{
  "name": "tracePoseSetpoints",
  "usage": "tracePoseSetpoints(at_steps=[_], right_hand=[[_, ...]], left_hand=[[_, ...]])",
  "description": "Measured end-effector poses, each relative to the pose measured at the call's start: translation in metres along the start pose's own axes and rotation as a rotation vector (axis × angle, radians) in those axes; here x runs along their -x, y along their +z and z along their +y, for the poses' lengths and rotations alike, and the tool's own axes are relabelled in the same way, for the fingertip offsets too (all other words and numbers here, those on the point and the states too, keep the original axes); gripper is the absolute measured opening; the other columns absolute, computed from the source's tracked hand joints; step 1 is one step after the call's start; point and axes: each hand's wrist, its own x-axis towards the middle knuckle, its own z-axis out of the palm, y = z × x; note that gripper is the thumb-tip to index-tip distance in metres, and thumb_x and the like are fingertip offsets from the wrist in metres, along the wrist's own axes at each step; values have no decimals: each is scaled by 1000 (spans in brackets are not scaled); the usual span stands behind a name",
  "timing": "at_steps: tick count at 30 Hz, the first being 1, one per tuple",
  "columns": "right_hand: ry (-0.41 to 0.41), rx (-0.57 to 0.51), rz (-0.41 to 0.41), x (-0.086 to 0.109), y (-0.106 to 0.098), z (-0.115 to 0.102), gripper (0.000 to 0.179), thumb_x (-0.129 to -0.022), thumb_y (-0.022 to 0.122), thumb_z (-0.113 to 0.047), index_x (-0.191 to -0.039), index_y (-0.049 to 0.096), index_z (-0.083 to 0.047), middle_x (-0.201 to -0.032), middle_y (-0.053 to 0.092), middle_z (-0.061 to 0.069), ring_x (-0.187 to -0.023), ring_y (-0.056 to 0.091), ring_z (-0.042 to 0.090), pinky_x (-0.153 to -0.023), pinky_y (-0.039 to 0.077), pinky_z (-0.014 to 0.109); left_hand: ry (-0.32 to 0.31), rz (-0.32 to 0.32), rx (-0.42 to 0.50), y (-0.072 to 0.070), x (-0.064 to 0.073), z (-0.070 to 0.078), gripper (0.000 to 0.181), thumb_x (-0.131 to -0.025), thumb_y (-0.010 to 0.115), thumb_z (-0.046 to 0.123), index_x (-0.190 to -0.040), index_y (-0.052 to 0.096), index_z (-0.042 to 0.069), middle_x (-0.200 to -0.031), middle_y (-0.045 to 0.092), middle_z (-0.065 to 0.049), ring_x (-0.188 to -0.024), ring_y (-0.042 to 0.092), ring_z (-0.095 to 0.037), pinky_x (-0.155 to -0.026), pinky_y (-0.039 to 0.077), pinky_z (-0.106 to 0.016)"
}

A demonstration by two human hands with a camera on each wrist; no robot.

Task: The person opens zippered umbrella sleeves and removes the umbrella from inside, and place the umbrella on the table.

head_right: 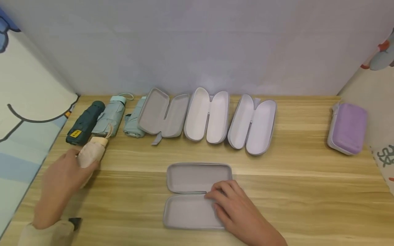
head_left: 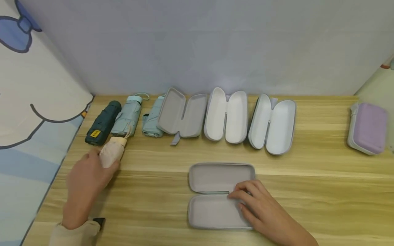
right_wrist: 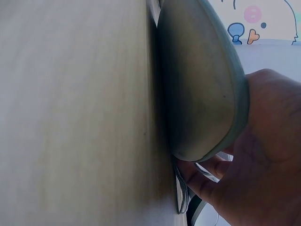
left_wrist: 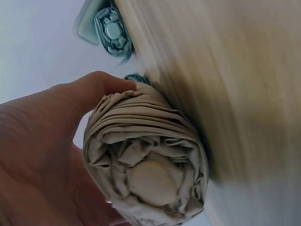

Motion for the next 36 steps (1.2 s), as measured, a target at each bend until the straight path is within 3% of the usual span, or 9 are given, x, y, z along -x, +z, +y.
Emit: tracePoseSetpoints(at_steps=[7,15,31,34,36], right_hand=[[-6,-8,2,-1,1,0,40,-88,74,-6,-122,70,-27,-127,58,-13,-119,49,8,-100,41,26],[10,-19,-4,-1,1,-1,39,-90,73,-6,-122,70,-28,-128,59,-12,-121,49,8,-101,41,27],[17,-4,-35,-2,-2,-1,37,-92,72,-9,-124,69,-29,-126,57,-14,-119,49,6,-98,46,32],[21,1,-52,-1,-4,-1,36,-93,72,-11,-124,69,-30,-126,56,-15,-118,48,5,-97,47,32],[24,-11,-70,0,-6,-1,35,-95,72,-13,-125,69,-31,-127,55,-17,-119,48,4,-98,48,32]], left_hand=[[-41,-174,-32,-6,-4,-5,86,-98,59,58,-137,42,-17,-118,58,-41,-91,64,-51,-65,51,-56],[-25,-237,-34,-13,-4,-5,90,-97,61,57,-143,37,-16,-127,53,-43,-101,60,-56,-73,51,-61],[-52,-238,-65,-11,2,5,88,-100,59,54,-140,36,-20,-126,49,-46,-105,54,-62,-77,49,-67],[-40,-168,-78,-8,6,12,79,-102,58,49,-134,42,-21,-123,50,-45,-104,52,-62,-77,48,-68],[-25,-74,-68,-5,9,18,69,-103,57,44,-131,46,-19,-121,51,-43,-104,52,-61,-74,48,-69]])
